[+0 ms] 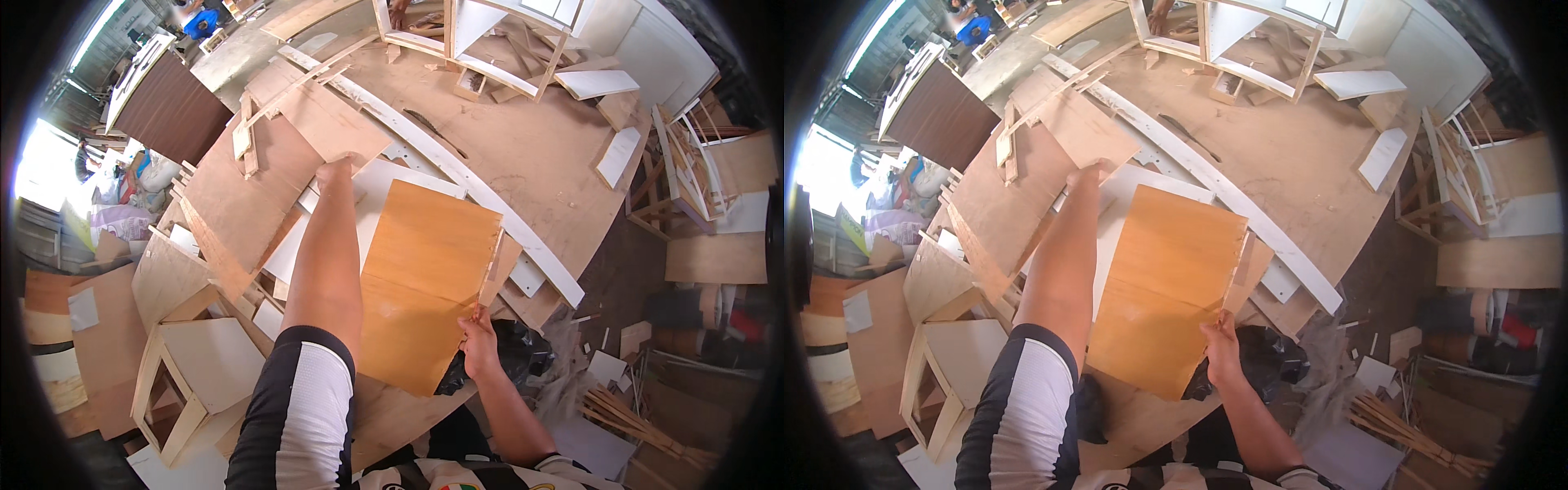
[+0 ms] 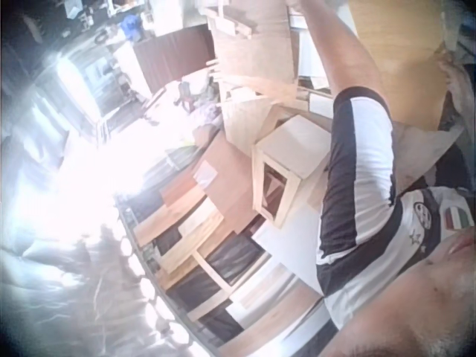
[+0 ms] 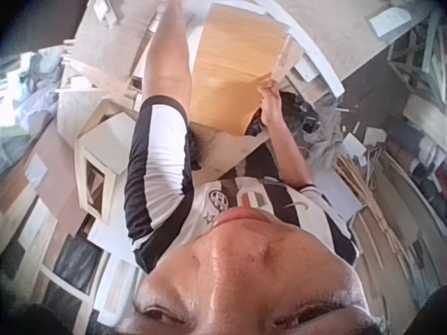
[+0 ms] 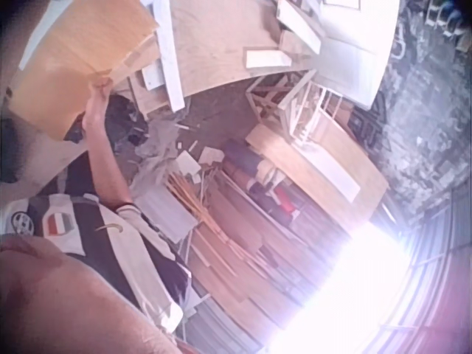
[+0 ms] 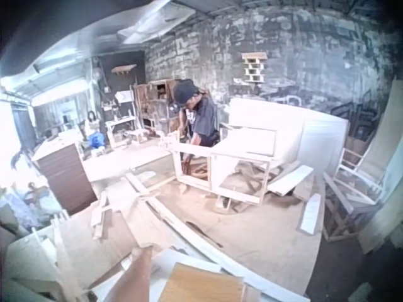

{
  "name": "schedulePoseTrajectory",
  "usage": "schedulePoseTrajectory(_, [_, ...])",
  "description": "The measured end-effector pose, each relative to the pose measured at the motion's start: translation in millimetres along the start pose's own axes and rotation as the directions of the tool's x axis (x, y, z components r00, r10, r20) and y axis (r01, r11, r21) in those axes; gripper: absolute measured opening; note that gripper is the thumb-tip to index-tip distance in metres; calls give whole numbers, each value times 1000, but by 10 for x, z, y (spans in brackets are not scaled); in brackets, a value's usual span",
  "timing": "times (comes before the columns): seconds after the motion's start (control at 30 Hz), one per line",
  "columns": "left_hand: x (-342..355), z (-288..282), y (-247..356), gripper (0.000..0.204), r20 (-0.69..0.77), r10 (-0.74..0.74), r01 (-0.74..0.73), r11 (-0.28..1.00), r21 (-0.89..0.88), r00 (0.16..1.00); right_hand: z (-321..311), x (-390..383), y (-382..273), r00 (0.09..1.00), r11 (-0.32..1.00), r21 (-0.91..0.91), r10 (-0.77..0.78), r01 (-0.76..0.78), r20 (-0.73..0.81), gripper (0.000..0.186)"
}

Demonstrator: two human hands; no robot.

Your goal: The person applies a thin sheet of wood veneer to a wooden board, pressing it down by hand and using a tool to trim the edges.

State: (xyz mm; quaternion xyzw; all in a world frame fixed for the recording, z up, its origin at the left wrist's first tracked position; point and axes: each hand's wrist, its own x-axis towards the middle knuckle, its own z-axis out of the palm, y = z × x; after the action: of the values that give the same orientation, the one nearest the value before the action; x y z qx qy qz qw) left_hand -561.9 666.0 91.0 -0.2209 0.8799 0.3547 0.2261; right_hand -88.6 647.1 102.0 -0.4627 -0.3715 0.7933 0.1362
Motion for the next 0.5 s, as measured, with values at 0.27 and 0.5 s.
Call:
schedulePoseTrajectory(0.27, [-286, -523, -221, 41, 423, 424, 0, 707, -707, 801, 91, -75, -98, 999, 998, -33, 51, -51, 16, 40])
schedulePoseTrajectory(0.5, [-776, -1267, -963, 28, 362, 517, -82, 651, -755, 776, 116, -258, -243, 999, 998, 26, 50, -51, 18, 46])
